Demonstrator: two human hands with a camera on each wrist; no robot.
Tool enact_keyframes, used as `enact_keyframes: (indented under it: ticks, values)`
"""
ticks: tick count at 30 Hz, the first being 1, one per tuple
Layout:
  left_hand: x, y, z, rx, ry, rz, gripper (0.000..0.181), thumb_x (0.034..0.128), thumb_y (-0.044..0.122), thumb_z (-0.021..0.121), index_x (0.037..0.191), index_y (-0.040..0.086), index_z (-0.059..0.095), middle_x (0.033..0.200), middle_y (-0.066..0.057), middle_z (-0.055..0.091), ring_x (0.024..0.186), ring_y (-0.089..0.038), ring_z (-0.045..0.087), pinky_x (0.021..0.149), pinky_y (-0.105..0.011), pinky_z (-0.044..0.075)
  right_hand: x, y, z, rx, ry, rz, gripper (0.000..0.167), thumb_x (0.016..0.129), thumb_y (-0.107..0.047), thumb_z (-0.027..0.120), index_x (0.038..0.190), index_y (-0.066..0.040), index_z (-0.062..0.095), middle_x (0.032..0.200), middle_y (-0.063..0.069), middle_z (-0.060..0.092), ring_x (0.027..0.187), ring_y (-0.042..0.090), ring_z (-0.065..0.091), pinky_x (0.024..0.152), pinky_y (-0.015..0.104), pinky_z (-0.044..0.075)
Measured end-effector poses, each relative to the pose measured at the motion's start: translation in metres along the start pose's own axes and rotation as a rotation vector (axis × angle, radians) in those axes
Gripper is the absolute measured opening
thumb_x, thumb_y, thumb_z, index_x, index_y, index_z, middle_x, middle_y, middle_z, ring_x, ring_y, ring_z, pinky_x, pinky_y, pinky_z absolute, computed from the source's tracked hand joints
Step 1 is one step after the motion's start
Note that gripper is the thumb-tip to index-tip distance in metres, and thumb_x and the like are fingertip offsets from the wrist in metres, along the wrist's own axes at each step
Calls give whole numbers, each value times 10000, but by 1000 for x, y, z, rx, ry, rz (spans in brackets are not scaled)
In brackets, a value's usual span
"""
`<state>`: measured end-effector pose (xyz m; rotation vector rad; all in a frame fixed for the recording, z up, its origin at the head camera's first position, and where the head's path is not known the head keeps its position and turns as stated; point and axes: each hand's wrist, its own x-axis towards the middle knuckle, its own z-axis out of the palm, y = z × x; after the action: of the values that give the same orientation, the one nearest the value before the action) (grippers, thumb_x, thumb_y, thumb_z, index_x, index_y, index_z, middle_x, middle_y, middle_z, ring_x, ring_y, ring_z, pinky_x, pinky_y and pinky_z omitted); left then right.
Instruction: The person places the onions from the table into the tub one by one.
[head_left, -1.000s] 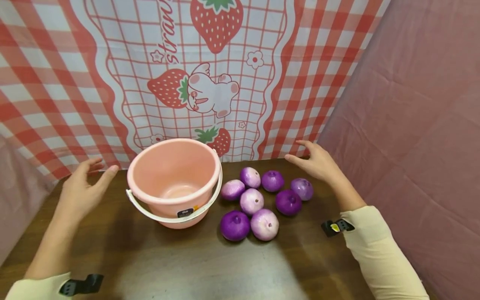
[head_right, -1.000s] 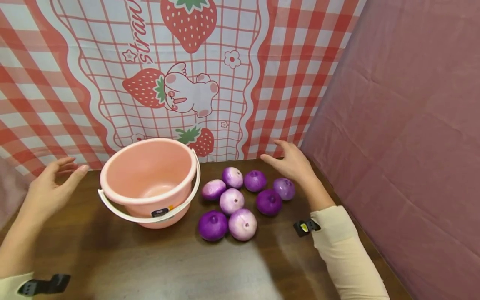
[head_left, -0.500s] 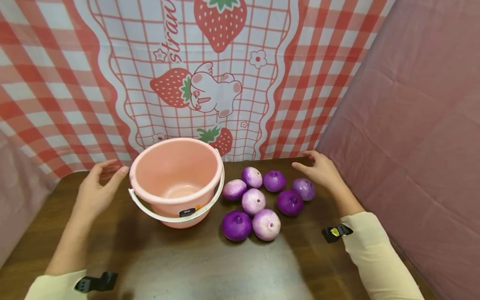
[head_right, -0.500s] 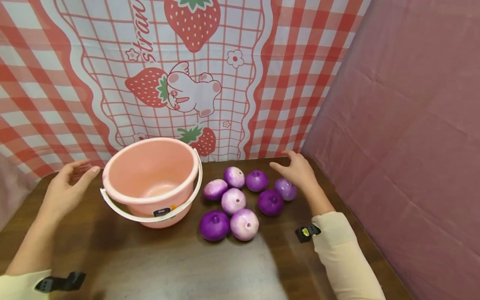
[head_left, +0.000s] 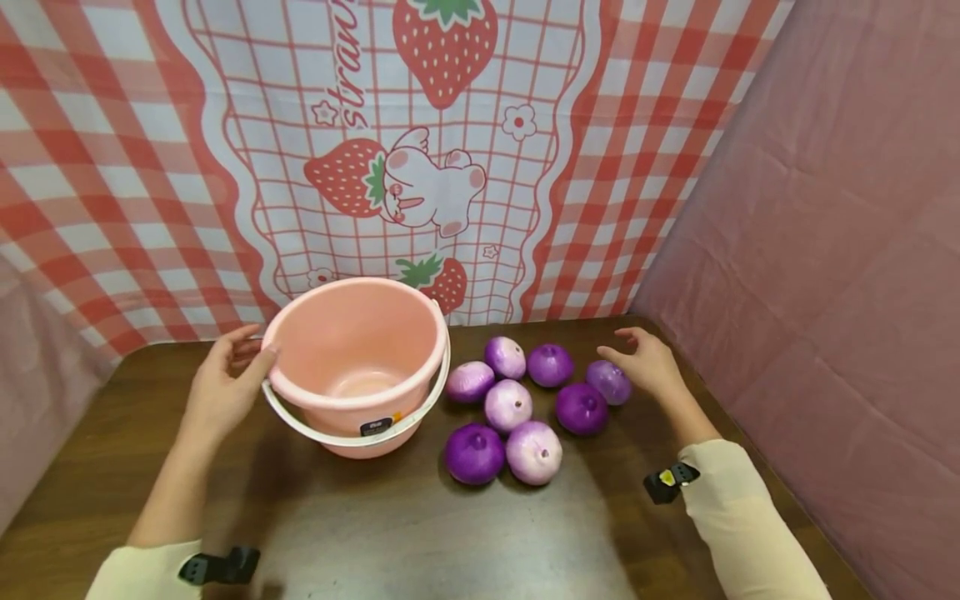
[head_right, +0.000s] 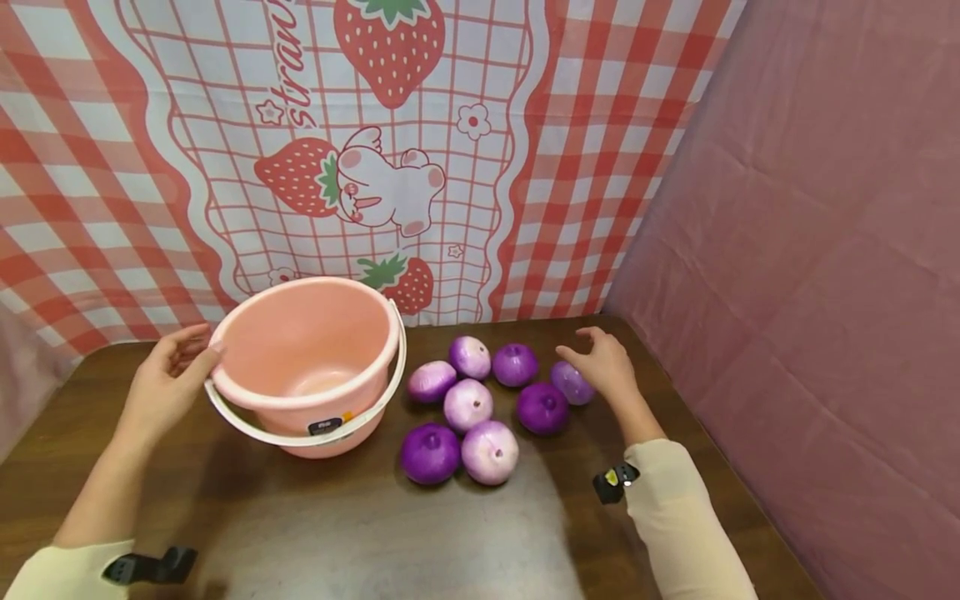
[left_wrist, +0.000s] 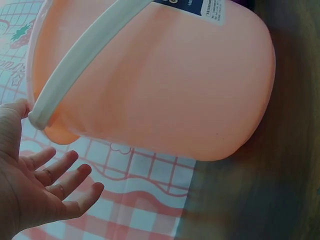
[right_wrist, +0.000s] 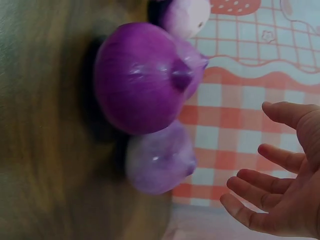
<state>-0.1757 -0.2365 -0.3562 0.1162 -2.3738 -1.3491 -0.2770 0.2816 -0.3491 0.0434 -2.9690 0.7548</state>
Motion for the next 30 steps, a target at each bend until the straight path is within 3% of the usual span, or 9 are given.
enact_keyframes:
  ticks: [5, 8, 12, 19, 30]
  values:
    - [0, -2, 6, -41, 6, 1, 514, 930, 250, 548, 1372, 27, 406, 1183, -239, 584, 838, 176, 434, 748, -39, 376, 0, 11, 7, 15, 19, 9, 595, 885, -390, 596, 1285, 33, 473, 1260, 333, 493, 1162, 457, 472, 941, 551, 410]
    - [0, -3, 11, -91, 19, 12, 483, 932, 199, 541, 1363, 18, 418, 1031, 23, 645, 818, 174, 467, 733, -20, 392, -1, 18, 10, 18, 19, 28, 594, 888, -377, 595, 1288, 42, 463, 1265, 337, 488, 1159, 464, 470, 934, 551, 411]
    - [0, -3, 16, -174, 35, 26, 439, 932, 131, 524, 1342, -4, 441, 850, 340, 511, 796, 154, 500, 719, -22, 406, 0, 28, 15, 7, 16, 57, 598, 889, -381, 592, 1294, 37, 456, 1267, 336, 481, 1148, 466, 470, 926, 549, 410]
    - [1, -3, 18, -233, 43, 15, 421, 945, 132, 497, 1335, -17, 442, 835, 348, 527, 813, 148, 518, 724, -22, 426, 3, 43, 24, 7, 49, 75, 599, 872, -362, 609, 1282, 49, 462, 1276, 343, 477, 1140, 470, 475, 929, 553, 406]
    - [0, -3, 19, -263, 25, -15, 431, 952, 143, 490, 1345, -19, 419, 840, 332, 540, 825, 129, 539, 726, -30, 448, 4, 54, 36, 45, 13, 140, 685, 872, -434, 594, 1323, 49, 414, 1284, 366, 451, 1152, 484, 459, 937, 552, 408]
